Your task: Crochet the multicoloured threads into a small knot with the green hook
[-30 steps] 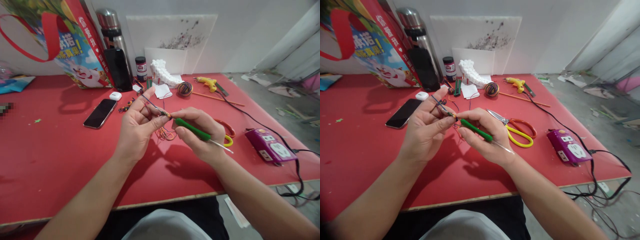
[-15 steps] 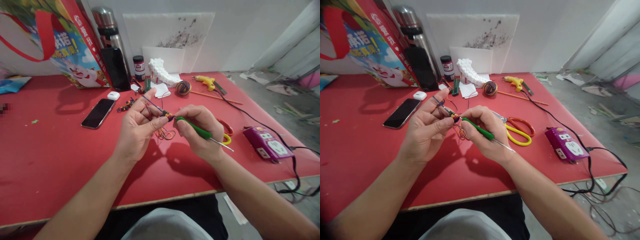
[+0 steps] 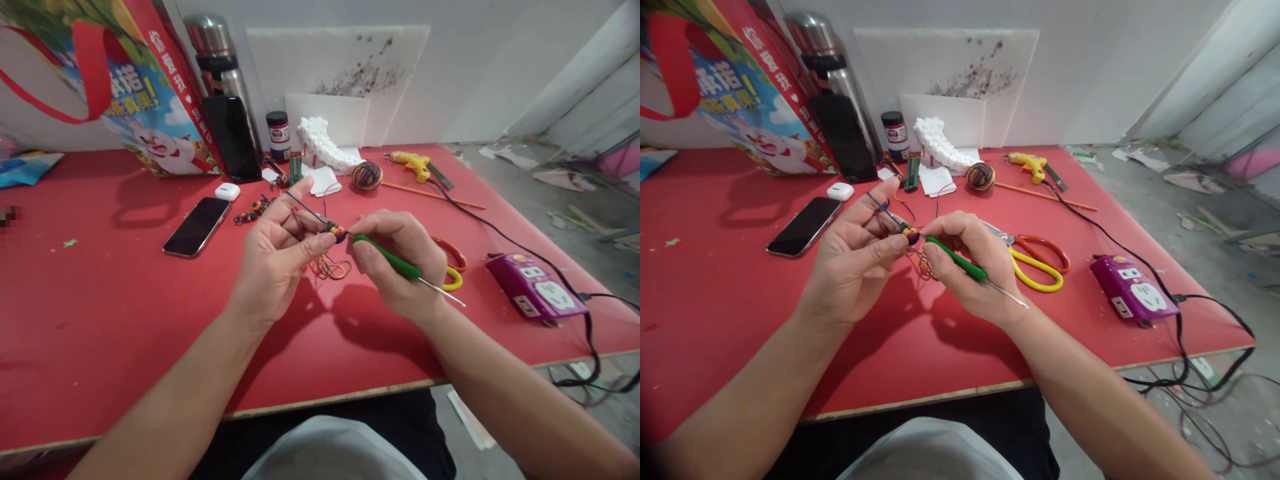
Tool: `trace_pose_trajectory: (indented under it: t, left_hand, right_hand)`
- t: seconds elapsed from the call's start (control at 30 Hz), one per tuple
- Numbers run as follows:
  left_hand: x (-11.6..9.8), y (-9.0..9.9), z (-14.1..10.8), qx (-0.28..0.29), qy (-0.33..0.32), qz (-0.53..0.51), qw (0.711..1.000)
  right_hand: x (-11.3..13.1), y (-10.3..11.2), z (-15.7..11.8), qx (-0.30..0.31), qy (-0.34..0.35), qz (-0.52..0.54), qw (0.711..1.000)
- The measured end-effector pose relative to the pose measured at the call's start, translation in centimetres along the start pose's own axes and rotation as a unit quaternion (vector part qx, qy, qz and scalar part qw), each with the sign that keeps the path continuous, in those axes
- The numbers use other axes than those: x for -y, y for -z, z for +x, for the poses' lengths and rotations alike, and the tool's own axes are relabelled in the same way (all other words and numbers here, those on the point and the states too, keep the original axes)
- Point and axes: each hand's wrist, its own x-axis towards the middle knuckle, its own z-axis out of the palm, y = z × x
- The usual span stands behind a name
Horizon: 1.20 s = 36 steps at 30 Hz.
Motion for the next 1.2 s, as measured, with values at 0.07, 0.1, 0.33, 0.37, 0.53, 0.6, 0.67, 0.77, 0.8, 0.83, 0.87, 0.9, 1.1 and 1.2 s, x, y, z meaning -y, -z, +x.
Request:
trace_pose_trajectory:
  t: [0.07, 0.1, 0.33, 0.37, 0.53, 0.6, 0.67, 0.77, 0.8, 0.83, 0.87, 0.9, 1.1, 1.2]
  left_hand:
    - [-0.03, -0.02, -0.03, 0.002, 0.003, 0.006, 1.0]
    - [-0.04, -0.03, -0.06, 0.003, 0.005, 0.008, 1.0]
    - [-0.06, -0.08, -0.11, 0.0, 0.011, 0.006, 1.0]
    - [-0.06, -0.08, -0.1, 0.001, 0.011, 0.006, 1.0]
    - [-0.06, -0.07, -0.08, -0.005, 0.009, 0.01, 1.0]
    - [-0.05, -0.08, -0.1, -0.004, 0.012, 0.014, 1.0]
    - [-0.03, -0.13, -0.13, 0.0, 0.015, 0.015, 1.0]
    - [-0.01, -0.23, -0.16, 0.003, 0.019, 0.013, 1.0]
    - [0.0, -0.26, -0.17, 0.004, 0.021, 0.012, 1.0]
    - [0.02, -0.29, -0.16, 0.004, 0.023, 0.012, 1.0]
    - [0.05, -0.3, -0.15, 0.004, 0.026, 0.011, 1.0]
    - [0.08, -0.29, -0.12, 0.005, 0.028, 0.009, 1.0]
    - [0.24, -0.15, 0.07, 0.011, 0.032, 0.007, 0.999]
    - [0.29, -0.12, 0.18, 0.01, 0.031, 0.008, 0.999]
  right_hand:
    - [0.03, 0.05, 0.03, 0.005, 0.011, -0.013, 1.0]
    - [0.04, 0.06, 0.06, 0.009, 0.02, -0.019, 1.0]
    - [-0.07, 0.1, 0.33, 0.034, 0.07, -0.05, 0.996]
    - [-0.07, 0.12, 0.34, 0.038, 0.071, -0.055, 0.995]
    - [-0.11, 0.24, 0.42, 0.038, 0.074, -0.082, 0.993]
    - [-0.25, 0.27, 0.46, 0.038, 0.089, -0.094, 0.991]
    - [-0.45, 0.32, 0.47, 0.033, 0.113, -0.107, 0.987]
    - [-0.69, 0.47, 0.45, 0.021, 0.141, -0.144, 0.979]
    - [-0.73, 0.52, 0.45, 0.017, 0.149, -0.158, 0.976]
    - [-0.75, 0.57, 0.46, 0.017, 0.16, -0.171, 0.972]
    - [-0.77, 0.6, 0.48, 0.019, 0.173, -0.181, 0.968]
    - [-0.77, 0.61, 0.51, 0.023, 0.187, -0.187, 0.964]
    - [-0.73, 0.42, 0.62, 0.047, 0.234, -0.209, 0.948]
    - [-0.87, 0.33, 0.57, 0.045, 0.241, -0.224, 0.943]
